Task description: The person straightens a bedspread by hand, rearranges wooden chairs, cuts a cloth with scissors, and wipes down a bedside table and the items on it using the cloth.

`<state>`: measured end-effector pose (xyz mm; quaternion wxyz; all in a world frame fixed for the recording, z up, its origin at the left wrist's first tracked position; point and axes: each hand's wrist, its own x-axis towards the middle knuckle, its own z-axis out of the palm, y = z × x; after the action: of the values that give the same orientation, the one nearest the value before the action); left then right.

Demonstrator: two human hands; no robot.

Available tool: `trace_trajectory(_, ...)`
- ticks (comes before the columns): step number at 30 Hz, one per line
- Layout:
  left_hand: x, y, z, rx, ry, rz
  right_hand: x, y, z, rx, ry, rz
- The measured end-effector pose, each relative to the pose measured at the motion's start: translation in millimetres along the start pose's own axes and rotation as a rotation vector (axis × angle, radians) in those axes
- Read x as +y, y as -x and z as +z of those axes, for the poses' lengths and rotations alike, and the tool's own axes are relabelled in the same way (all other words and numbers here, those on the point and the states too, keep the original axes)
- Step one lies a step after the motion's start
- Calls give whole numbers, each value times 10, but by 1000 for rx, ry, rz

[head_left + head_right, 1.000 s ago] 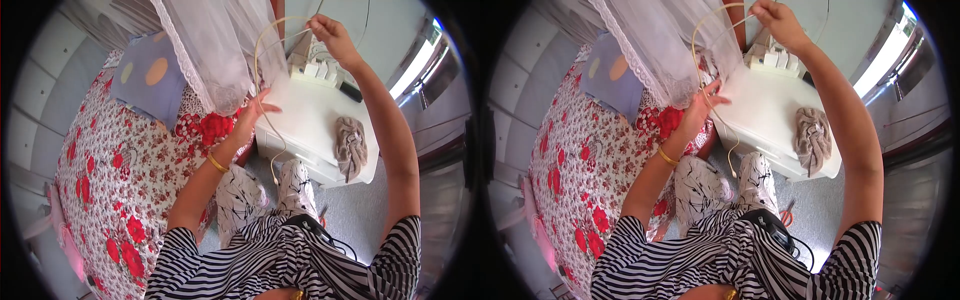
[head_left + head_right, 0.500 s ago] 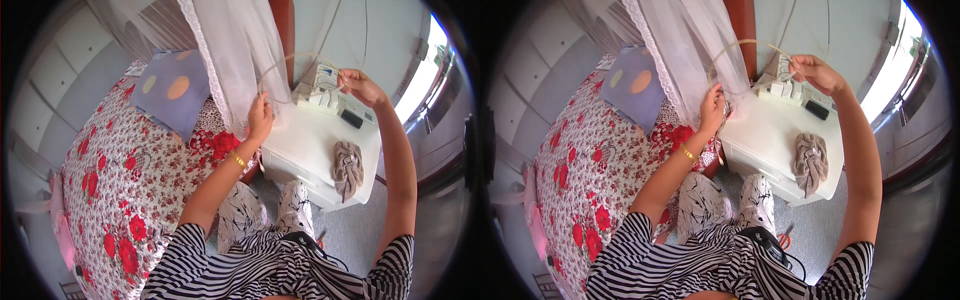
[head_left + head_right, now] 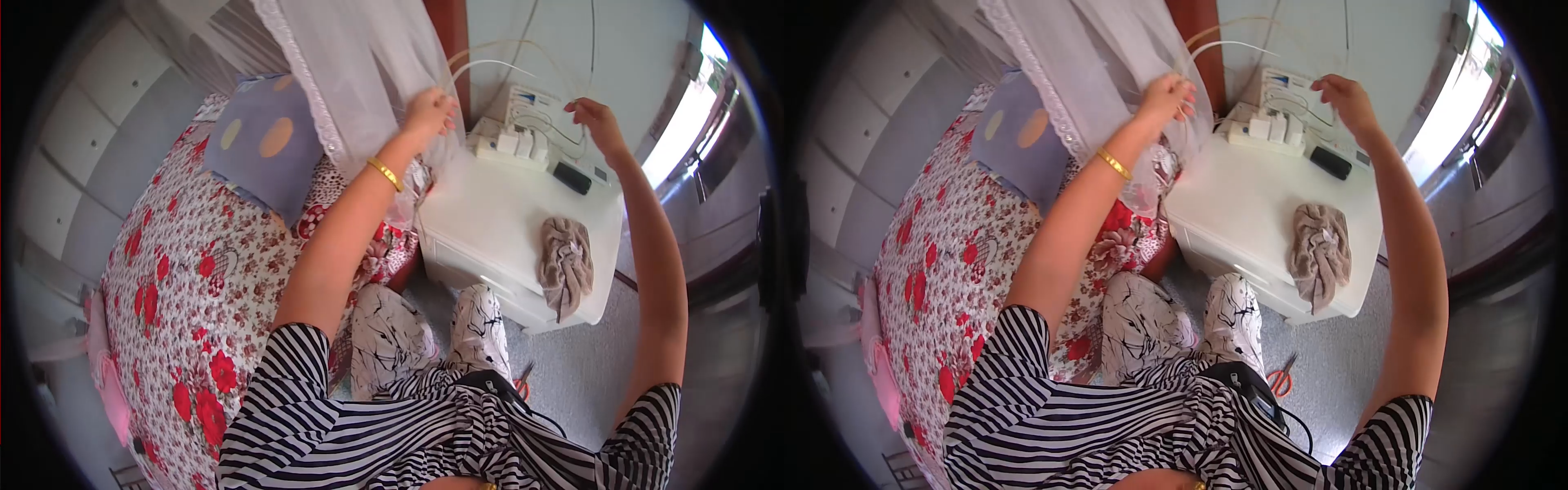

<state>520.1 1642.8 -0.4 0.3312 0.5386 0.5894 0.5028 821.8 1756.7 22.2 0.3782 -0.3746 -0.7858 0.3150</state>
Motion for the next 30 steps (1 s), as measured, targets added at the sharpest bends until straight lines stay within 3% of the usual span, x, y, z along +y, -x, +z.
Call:
trace_trajectory(2,-124,-164,2,252,-200,108,-17,125,161,-36,271,-83)
trace_trajectory(3,-243,-230,-30,234,-199,107,18,196,229,-19,481,-216)
trace_trajectory(4,-405,-281,-80,368,-545,379,85,268,308,-7,692,-347)
trace_trajectory(5,-513,-308,-118,497,-885,660,189,331,422,14,739,-315)
trace_trajectory(6,-563,-283,-128,474,-877,664,254,395,518,35,786,-281)
trace_trajectory(7,-625,-209,-128,419,-984,625,150,501,586,-78,761,-125)
trace_trajectory(9,-752,-30,-225,299,-1227,648,367,599,774,-317,907,-88)
trace_trajectory(10,-852,54,-324,230,-1363,712,481,704,886,-330,982,-181)
trace_trajectory(13,-1109,202,-640,150,-1675,577,627,914,1247,-521,1050,-198)
trace_trajectory(14,-1190,231,-736,167,-1760,522,640,982,1353,-446,989,-246)
trace_trajectory(15,-1268,254,-834,155,-1757,531,720,993,1479,-357,944,-275)
trace_trajectory(16,-1319,285,-919,182,-1799,412,715,1000,1567,-270,898,-304)
trace_trajectory(17,-1389,298,-951,206,-1838,289,720,990,1615,-274,894,-290)
trace_trajectory(18,-1399,311,-918,188,-1836,292,610,967,1599,-301,868,-239)
trace_trajectory(20,-1314,335,-837,61,-1665,1,453,997,1448,-332,843,-184)
trace_trajectory(22,-1282,447,-734,86,-1578,76,346,1096,1245,-311,674,-179)
trace_trajectory(24,-1262,599,-669,107,-1487,137,370,1426,1028,-154,637,-187)
trace_trajectory(27,-1217,836,-624,199,-1340,164,312,1989,699,-187,807,-69)
trace_trajectory(29,-1203,1038,-554,323,-1159,428,402,2247,631,-196,745,163)
trace_trajectory(30,-1217,1151,-492,317,-1157,422,438,2262,685,-204,745,167)
